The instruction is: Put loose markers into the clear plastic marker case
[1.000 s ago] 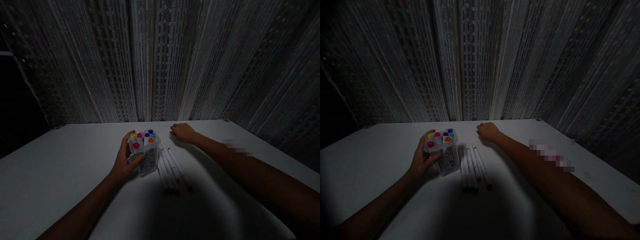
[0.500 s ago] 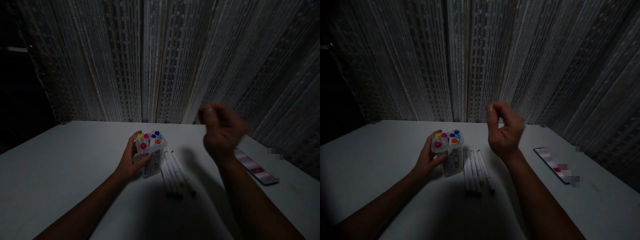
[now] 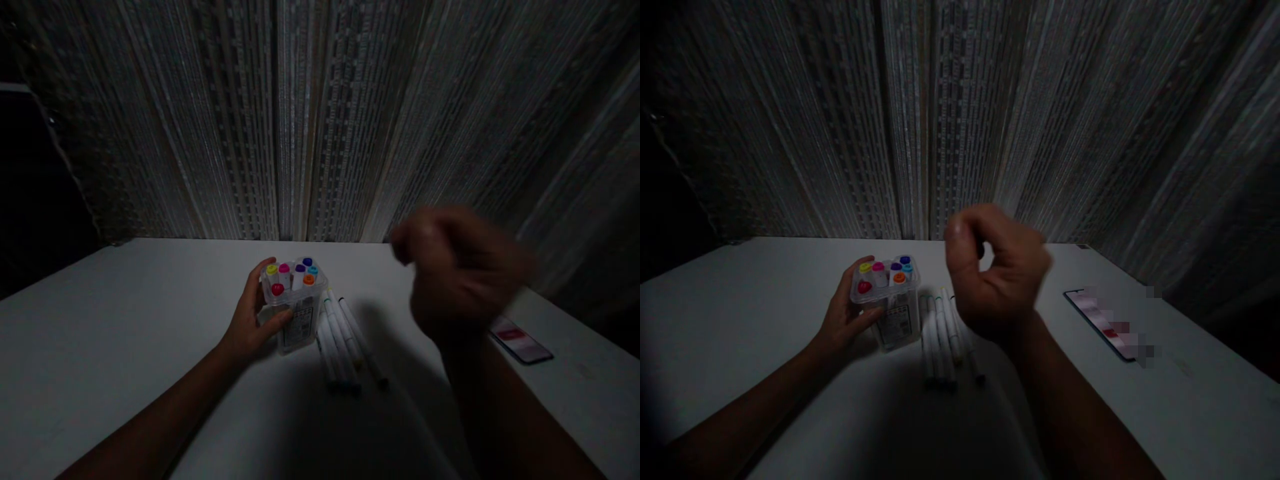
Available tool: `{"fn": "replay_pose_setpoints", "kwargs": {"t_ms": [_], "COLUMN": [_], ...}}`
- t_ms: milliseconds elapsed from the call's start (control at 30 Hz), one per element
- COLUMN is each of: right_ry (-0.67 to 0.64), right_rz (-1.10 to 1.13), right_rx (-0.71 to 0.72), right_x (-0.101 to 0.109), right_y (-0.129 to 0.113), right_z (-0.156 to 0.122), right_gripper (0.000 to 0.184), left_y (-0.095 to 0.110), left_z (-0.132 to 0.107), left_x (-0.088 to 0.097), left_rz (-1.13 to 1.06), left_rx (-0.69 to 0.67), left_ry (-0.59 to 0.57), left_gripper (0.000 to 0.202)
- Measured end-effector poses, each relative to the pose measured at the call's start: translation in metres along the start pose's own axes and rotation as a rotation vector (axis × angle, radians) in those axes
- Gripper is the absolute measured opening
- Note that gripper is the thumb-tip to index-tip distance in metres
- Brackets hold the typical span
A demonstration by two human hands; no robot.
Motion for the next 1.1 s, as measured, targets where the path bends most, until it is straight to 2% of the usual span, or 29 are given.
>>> {"fn": "replay_pose_setpoints", "kwargs": {"t_ms": [33, 67, 133, 200, 267, 333, 467, 733, 900, 1033, 1100], "right_ry": [-0.048, -0.15, -0.286, -0.477, -0.609, -0.696, -0.837, -0.875, -0.877, -0.85, -0.795], "right_rz": [-0.053, -0.085, -0.19, -0.325, -0.423, -0.49, -0.561, -0.589, -0.62, -0.626, -0.612], "right_rx": [0.014, 0.012, -0.101, -0.227, -0.332, -0.4, -0.459, -0.582, -0.592, -0.608, -0.645], "right_x": [-0.007, -0.016, -0.032, -0.046, -0.053, -0.055, -0.057, -0.061, -0.064, -0.066, -0.067], "right_y": [0.008, 0.02, 0.051, 0.08, 0.098, 0.105, 0.101, 0.095, 0.095, 0.096, 0.098], "right_z": [-0.006, -0.015, -0.037, -0.06, -0.077, -0.086, -0.089, -0.089, -0.09, -0.091, -0.091], "right_gripper": [0.023, 0.025, 0.025, 0.017, 0.015, 0.021, 0.026, 0.022, 0.022, 0.022, 0.02], "left_y": [0.0, 0.0, 0.001, 0.001, 0.001, 0.0, 0.0, 0.003, 0.004, 0.004, 0.003], "left_z": [0.0, 0.0, 0.0, 0.0, 0.0, 0.0, -0.001, -0.002, -0.003, -0.003, -0.003], "left_x": [0.0, 0.0, 0.0, 0.0, 0.0, 0.0, 0.0, 0.0, 0.0, -0.001, -0.001], "left_rz": [0.001, 0.001, -0.001, 0.004, 0.02, 0.035, 0.043, 0.051, 0.049, 0.029, 0.022], "left_rx": [-0.001, -0.003, -0.01, -0.02, -0.023, -0.015, -0.006, -0.013, -0.011, 0.009, 0.005], "left_ry": [0.0, -0.002, -0.009, -0.01, -0.001, 0.006, 0.015, 0.025, 0.029, 0.018, 0.012], "left_gripper": [0.072, 0.071, 0.071, 0.073, 0.073, 0.073, 0.073, 0.074, 0.076, 0.077, 0.076]}}
Point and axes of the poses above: each hand's wrist, its own z-axis towards the middle knuckle, its own x-axis out of the back of the hand, y = z × x, the point moved 1 cm from there along z, towards the middle knuckle, and after that the axes turned 5 degrees about -y, right-handed, at the moved point
